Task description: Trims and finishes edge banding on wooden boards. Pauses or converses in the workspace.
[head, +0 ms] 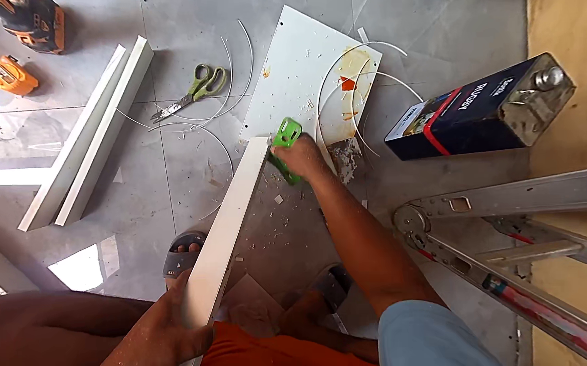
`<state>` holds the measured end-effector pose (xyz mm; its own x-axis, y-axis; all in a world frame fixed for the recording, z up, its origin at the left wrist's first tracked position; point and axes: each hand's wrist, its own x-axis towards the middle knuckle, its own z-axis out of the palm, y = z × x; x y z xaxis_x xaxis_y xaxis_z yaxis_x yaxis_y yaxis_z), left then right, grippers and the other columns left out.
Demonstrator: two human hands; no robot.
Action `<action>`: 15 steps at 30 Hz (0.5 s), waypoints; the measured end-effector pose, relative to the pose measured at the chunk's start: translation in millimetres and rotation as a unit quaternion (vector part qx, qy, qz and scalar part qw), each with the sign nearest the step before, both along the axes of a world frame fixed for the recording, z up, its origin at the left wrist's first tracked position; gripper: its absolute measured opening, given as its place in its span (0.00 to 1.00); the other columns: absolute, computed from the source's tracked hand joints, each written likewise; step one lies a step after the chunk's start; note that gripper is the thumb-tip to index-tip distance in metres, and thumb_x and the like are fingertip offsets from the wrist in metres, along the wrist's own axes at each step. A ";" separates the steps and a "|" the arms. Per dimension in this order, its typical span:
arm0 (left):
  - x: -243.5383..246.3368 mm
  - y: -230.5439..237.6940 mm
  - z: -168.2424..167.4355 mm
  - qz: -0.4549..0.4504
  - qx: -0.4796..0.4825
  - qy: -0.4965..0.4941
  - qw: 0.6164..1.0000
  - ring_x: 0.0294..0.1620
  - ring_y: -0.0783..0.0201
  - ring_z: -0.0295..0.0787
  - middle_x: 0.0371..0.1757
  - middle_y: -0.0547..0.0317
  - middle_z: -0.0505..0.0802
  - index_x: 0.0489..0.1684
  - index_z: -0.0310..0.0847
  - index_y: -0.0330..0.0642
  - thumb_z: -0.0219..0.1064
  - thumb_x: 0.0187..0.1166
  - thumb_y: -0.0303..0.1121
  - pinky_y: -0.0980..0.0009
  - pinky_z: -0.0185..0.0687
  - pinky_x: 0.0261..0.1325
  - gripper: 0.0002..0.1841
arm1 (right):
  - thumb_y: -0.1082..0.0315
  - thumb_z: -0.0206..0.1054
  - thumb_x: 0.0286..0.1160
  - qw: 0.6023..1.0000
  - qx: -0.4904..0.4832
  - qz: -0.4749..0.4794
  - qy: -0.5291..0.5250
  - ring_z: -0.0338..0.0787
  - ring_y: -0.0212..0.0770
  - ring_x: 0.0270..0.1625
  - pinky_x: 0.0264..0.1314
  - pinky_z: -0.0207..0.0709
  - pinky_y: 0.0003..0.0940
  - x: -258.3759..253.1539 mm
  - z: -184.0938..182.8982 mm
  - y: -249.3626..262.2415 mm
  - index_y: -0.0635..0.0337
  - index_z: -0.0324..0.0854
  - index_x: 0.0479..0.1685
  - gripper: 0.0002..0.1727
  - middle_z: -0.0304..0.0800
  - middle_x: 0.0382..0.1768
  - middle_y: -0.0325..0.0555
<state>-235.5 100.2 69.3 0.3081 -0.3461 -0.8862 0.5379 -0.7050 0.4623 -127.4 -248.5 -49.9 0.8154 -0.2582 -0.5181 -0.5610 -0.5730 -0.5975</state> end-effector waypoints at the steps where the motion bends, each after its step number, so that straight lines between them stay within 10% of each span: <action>1: -0.3 0.9 -1.0 0.005 -0.006 -0.003 1.000 0.51 0.75 0.90 0.56 0.62 0.89 0.86 0.57 0.44 0.83 0.47 0.38 0.73 0.89 0.54 0.55 | 0.58 0.72 0.79 1.000 0.010 0.018 0.010 0.90 0.54 0.62 0.69 0.79 0.60 -4.9 6.8 1.7 0.59 0.88 0.60 0.18 0.92 0.55 0.57; 15: 5.3 -1.5 2.2 -0.012 0.017 0.007 1.000 0.52 0.72 0.90 0.57 0.60 0.89 0.86 0.58 0.47 0.84 0.47 0.39 0.70 0.88 0.54 0.55 | 0.57 0.70 0.81 0.989 -0.022 0.133 0.055 0.91 0.55 0.55 0.60 0.79 0.61 -5.6 44.2 15.4 0.62 0.89 0.54 0.17 0.92 0.47 0.58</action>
<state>-230.2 98.6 71.5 0.2887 -0.3230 -0.9013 0.5272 -0.7322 0.4313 -133.0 -233.1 -5.7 0.7963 -0.0665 -0.6012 -0.4476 -0.7333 -0.5117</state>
